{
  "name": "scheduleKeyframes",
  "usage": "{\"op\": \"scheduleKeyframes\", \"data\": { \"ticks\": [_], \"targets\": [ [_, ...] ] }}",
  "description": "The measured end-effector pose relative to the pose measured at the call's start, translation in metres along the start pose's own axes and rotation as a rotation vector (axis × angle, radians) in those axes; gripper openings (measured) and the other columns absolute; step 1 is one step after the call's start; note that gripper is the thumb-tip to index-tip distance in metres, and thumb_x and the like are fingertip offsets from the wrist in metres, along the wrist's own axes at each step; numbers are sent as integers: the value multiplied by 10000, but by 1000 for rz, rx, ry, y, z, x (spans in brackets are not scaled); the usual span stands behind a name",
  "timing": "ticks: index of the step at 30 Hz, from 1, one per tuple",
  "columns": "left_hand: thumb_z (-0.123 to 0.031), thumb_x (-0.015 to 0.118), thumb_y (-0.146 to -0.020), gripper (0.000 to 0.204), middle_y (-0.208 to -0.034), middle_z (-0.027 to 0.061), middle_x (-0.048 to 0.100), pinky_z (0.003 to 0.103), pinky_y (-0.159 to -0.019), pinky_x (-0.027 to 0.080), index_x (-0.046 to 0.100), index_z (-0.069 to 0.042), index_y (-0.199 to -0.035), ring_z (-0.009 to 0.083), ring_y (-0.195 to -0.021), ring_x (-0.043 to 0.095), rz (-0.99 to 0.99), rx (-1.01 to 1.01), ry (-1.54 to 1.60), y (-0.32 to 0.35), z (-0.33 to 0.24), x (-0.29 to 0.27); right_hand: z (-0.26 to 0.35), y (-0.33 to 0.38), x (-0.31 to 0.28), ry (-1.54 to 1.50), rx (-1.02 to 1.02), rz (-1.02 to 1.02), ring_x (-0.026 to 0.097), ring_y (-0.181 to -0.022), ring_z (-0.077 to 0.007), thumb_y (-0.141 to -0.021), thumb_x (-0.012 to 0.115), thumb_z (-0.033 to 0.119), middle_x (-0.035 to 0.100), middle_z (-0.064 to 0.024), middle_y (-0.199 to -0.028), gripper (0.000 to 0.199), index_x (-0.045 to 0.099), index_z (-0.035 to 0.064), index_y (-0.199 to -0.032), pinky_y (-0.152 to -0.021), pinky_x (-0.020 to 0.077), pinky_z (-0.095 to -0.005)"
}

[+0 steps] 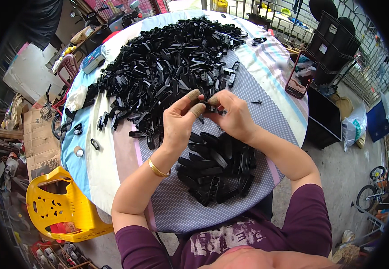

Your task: Manually processing or assembling small black plastic components at a table.

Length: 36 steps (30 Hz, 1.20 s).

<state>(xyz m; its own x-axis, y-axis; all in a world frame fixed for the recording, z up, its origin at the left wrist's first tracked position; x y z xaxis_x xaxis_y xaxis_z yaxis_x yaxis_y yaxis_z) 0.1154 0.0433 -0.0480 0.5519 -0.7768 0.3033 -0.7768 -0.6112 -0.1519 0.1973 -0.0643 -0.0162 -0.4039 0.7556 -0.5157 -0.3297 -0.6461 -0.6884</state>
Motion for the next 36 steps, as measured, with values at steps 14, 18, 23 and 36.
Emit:
{"op": "scheduleKeyframes", "data": {
  "ticks": [14,18,23,36],
  "targets": [
    [88,568,-807,321,-996,95,652,225,-787,491,587,28,-1122,111,-877,601,204,80,-188,-2,-19,6,-4,5,18,-288,180,283,511,-580,-76,-777,692,147,605,-49,-660,203,640,-11,-892,-533,413,-240],
    [71,585,-803,363,-973,91,658,226,-771,496,561,20,-1162,111,-862,602,185,-7,-89,-7,-15,3,-18,0,30,-244,209,585,563,-647,-99,-767,700,155,616,-58,-701,198,630,-6,-859,-584,455,-258],
    [24,660,-730,501,-967,107,652,264,-723,483,508,-8,-1206,135,-865,608,526,137,-679,26,-42,58,-78,-15,-2,-490,295,523,599,-925,-173,-779,628,98,641,-95,-963,311,606,50,-1086,-786,481,-274],
    [-126,666,-728,186,-775,141,621,387,-719,451,664,-33,-888,318,-746,567,472,168,-1031,-2,-25,58,-84,-14,6,485,-95,313,531,-950,-267,-727,676,159,580,-60,-1040,262,618,71,-966,-842,446,-348]
  ]
}}
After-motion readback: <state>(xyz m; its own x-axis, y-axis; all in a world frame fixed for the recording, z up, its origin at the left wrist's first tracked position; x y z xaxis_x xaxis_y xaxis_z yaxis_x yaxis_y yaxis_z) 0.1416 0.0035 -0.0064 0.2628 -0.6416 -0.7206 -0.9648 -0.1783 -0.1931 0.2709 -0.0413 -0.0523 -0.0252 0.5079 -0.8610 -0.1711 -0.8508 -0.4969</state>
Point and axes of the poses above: each hand's wrist, its own y-axis away from the middle knuckle, its own x-axis out of the palm, z = x × y, the point moved 8 cm from there along -y, towards the middle knuckle
